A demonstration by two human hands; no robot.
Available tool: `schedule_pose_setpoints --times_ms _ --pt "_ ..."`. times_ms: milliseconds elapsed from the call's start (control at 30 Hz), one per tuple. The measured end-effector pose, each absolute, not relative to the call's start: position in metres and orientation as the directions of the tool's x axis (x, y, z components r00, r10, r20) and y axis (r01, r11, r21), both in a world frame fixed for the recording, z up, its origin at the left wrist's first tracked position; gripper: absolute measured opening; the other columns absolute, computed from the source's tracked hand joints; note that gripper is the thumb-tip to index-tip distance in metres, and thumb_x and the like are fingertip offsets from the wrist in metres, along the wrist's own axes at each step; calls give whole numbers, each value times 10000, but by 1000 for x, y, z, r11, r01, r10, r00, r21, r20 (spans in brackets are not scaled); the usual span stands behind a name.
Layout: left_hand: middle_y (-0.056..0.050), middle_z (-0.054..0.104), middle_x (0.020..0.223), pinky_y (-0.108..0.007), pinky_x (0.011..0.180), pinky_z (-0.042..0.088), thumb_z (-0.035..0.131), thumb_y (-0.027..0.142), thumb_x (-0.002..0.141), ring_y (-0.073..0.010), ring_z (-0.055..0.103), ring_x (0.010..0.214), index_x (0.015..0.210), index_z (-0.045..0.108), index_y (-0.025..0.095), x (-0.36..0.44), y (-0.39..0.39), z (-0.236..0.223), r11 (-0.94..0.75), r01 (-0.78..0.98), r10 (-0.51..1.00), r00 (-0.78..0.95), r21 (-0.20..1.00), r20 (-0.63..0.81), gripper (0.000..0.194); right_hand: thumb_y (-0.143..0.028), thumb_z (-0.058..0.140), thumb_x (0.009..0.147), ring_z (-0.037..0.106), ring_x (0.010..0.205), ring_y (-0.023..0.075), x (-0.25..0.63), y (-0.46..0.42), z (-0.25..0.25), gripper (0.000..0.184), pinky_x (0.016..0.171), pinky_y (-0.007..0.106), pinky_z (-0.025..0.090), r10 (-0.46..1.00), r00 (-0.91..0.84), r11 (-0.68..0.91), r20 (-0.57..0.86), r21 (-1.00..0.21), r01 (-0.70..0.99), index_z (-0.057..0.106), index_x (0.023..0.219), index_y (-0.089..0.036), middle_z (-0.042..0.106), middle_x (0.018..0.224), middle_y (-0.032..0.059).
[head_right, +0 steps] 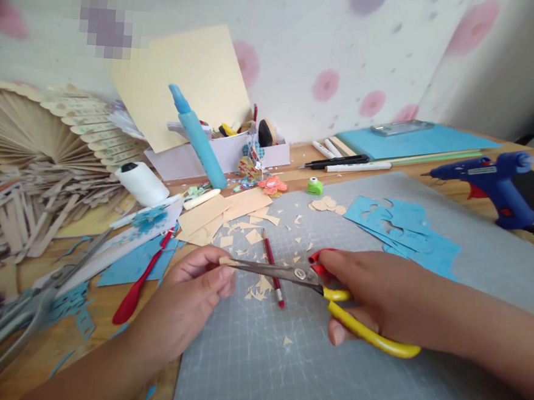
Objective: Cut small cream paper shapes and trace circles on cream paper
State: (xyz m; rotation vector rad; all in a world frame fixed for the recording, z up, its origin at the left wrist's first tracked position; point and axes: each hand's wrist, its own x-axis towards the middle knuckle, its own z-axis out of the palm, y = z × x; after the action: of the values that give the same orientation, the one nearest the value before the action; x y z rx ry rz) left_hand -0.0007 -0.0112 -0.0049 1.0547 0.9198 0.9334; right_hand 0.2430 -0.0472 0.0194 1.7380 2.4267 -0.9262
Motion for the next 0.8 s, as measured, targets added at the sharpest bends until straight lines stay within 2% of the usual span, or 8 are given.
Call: schedule_pose_setpoints --times_ms 200,433,600,800 --pt "55 614 552 -188 547 420 748 195 657 -64 545 524 693 578 167 1 -13 -6 293 -271 899 406 917 -167 176 -421 475 810 609 749 268 239 -48 15 228 653 357 449 853 -399 225 -335 -453 862 504 879 -206 661 836 101" --pt "49 652 540 -190 546 449 742 148 633 -78 597 525 643 533 169 2 -14 -6 315 -239 889 414 918 -197 210 -390 474 818 601 703 254 237 -47 12 171 634 352 450 845 -419 238 -333 -468 851 490 802 -221 662 800 100" --pt "30 671 562 -204 553 461 746 191 669 -81 593 518 615 494 171 1 -15 -7 286 -220 883 439 933 -168 259 -384 459 810 602 705 257 236 -47 15 192 645 367 462 851 -418 237 -318 -478 846 509 854 -204 687 800 123" --pt "32 687 576 -182 542 451 742 161 663 -68 595 506 606 468 168 0 -14 -8 304 -219 873 453 927 -179 281 -367 449 824 608 733 262 236 -46 15 197 668 367 470 843 -430 259 -322 -458 850 545 860 -199 673 833 121"
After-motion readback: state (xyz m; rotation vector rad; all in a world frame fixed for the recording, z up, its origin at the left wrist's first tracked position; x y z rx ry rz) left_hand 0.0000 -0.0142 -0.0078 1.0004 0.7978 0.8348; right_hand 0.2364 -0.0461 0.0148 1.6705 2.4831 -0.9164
